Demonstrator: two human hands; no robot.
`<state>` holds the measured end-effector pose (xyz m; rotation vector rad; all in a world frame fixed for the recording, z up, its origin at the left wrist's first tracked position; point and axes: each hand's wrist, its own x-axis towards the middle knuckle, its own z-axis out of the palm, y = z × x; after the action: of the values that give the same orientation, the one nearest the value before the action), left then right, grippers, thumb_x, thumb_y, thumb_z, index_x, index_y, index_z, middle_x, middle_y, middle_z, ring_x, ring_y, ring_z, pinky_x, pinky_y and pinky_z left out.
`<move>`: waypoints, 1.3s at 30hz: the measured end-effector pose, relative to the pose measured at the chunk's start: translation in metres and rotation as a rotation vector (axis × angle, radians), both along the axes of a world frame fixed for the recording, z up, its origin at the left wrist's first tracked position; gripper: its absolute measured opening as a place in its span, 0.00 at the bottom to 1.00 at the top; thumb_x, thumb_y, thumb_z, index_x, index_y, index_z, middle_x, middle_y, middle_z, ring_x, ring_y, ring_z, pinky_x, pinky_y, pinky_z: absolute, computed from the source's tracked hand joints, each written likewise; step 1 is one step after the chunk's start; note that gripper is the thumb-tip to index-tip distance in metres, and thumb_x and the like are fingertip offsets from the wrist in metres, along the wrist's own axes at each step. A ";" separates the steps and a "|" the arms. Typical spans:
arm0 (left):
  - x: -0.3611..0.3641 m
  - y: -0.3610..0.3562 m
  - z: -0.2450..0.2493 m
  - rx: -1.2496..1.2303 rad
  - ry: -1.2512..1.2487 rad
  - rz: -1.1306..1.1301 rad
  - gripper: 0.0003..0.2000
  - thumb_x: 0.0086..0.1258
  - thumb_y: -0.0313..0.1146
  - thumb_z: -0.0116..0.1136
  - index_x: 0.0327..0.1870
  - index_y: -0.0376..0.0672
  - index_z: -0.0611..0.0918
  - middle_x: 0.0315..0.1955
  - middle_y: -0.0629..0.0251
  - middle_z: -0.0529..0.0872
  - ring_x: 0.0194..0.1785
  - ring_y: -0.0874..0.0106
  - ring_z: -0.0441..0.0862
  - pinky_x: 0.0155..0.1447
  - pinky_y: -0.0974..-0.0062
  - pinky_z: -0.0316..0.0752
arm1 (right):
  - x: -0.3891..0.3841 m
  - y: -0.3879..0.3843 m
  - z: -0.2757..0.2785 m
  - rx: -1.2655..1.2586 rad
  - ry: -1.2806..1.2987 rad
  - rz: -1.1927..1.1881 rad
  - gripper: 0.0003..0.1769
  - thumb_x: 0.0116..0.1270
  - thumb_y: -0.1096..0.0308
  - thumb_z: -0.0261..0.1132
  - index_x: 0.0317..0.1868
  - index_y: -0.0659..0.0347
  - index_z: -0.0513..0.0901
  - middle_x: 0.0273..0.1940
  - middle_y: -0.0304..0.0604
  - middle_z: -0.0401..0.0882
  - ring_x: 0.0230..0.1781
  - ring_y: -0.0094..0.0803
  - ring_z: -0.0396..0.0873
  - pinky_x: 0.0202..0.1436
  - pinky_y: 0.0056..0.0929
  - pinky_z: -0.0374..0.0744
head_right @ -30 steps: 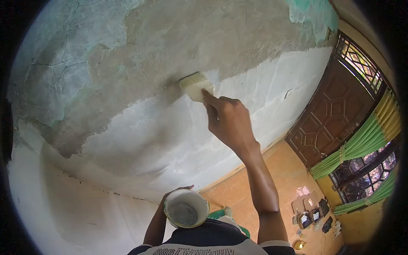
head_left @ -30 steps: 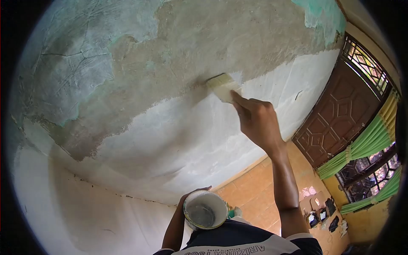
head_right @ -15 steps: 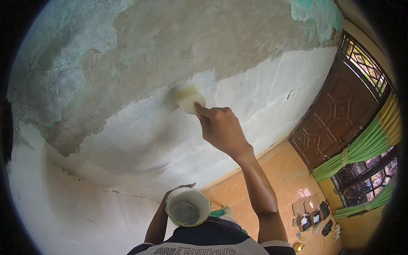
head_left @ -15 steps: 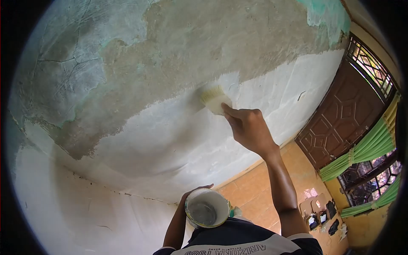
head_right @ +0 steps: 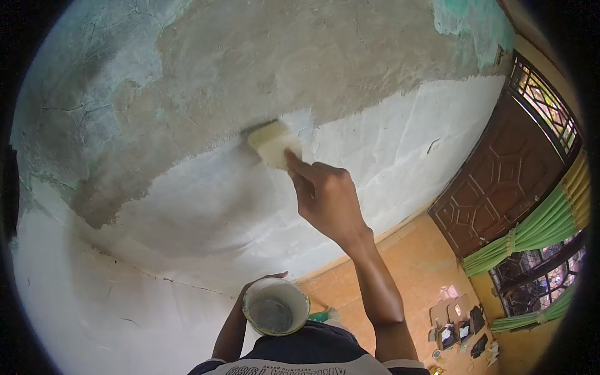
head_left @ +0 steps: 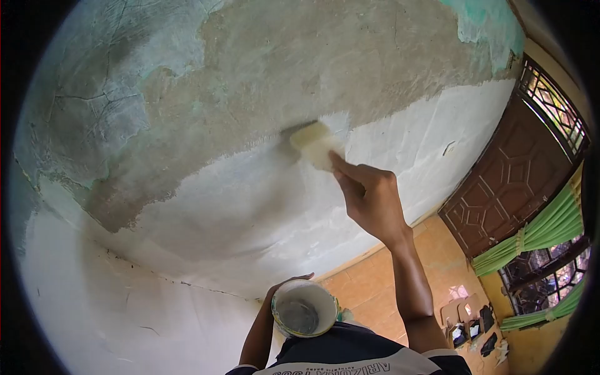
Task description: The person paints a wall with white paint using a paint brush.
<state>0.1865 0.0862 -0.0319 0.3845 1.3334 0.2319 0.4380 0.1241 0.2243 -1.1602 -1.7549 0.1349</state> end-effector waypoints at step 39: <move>-0.001 -0.001 -0.024 -0.070 -0.058 -0.013 0.18 0.67 0.52 0.85 0.42 0.47 0.95 0.34 0.68 0.92 0.35 0.74 0.90 0.46 0.67 0.86 | -0.012 0.004 -0.020 0.076 0.068 -0.096 0.22 0.75 0.74 0.71 0.68 0.61 0.89 0.24 0.53 0.81 0.21 0.45 0.80 0.30 0.43 0.78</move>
<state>0.1852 0.0856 -0.0561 0.3256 1.2782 0.1837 0.4258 0.1284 0.2040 -1.1690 -1.6282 0.0490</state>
